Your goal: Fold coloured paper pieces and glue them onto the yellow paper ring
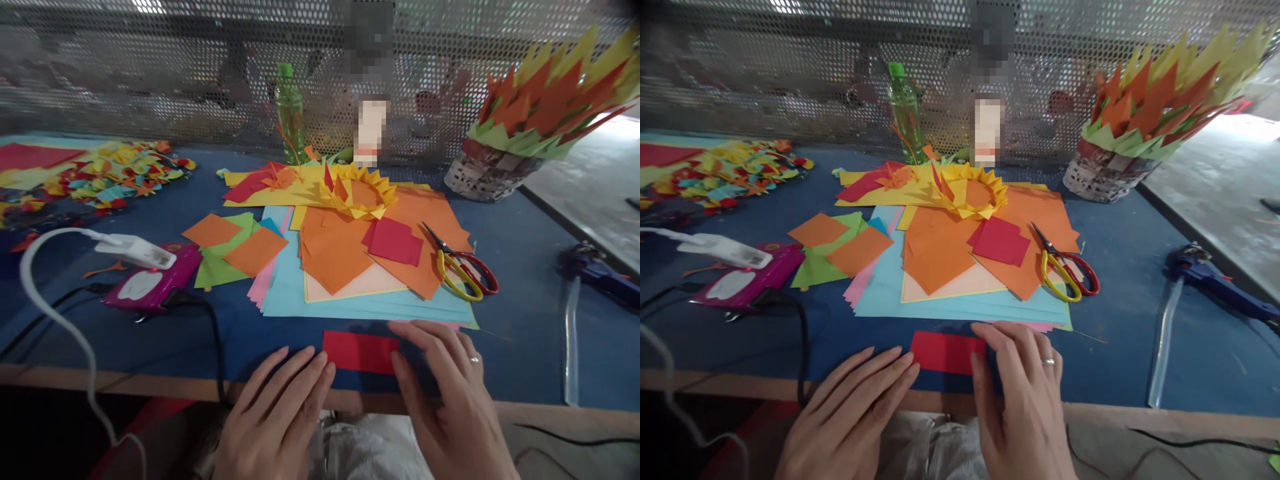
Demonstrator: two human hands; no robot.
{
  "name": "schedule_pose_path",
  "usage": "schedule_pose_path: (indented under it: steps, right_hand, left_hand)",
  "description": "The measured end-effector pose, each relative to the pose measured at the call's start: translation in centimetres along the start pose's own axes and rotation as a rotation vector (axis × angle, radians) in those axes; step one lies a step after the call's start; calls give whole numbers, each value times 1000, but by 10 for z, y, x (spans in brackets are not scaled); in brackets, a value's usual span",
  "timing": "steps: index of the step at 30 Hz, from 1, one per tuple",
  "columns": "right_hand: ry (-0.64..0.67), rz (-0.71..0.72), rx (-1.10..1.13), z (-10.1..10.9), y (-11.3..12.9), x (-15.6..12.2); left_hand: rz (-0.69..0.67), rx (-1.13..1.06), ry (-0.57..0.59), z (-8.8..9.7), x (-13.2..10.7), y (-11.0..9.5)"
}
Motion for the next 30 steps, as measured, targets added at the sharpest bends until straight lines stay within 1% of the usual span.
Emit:
schedule_pose_path:
  steps: [3, 7, 10, 12, 14, 17, 21, 23, 26, 30]
  right_hand:
    - [14, -3, -46, -11, 13, 9]
    - [30, -17, -94, -22, 14, 13]
    - [37, 20, -112, -22, 12, 12]
    - [56, 43, -103, -22, 12, 12]
    - [73, 36, -84, -22, 12, 13]
    - [85, 19, -60, -21, 11, 15]
    - [94, 98, -63, -22, 16, 16]
    - [96, 133, -80, -23, 18, 15]
    - [95, 148, -89, -23, 21, 14]
    - [106, 173, -39, -22, 26, 12]
  left_hand:
    - [25, 4, -8, -1, -2, 0]
    - [24, 11, -9, 1, -3, 0]
    - [76, 10, 2, 4, -6, 5]
    - [80, 21, 10, 5, -8, 6]
    - [72, 25, 0, 6, -11, 8]
    - [101, 17, -55, 10, -15, 15]
    - [199, -17, -194, 22, -16, 26]
    - [214, -44, -234, 26, -14, 27]
    - [212, -80, -241, 26, -9, 24]
    - [202, -113, -227, 23, -5, 22]
Point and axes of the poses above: each hand's wrist, its own x-axis towards the middle knuckle, its own z-axis out of the back of the hand, y = z × x, the point moved 9 cm from there along x, towards the middle knuckle, and after that the axes turned 4 degrees about -z, right-handed, at the moved point
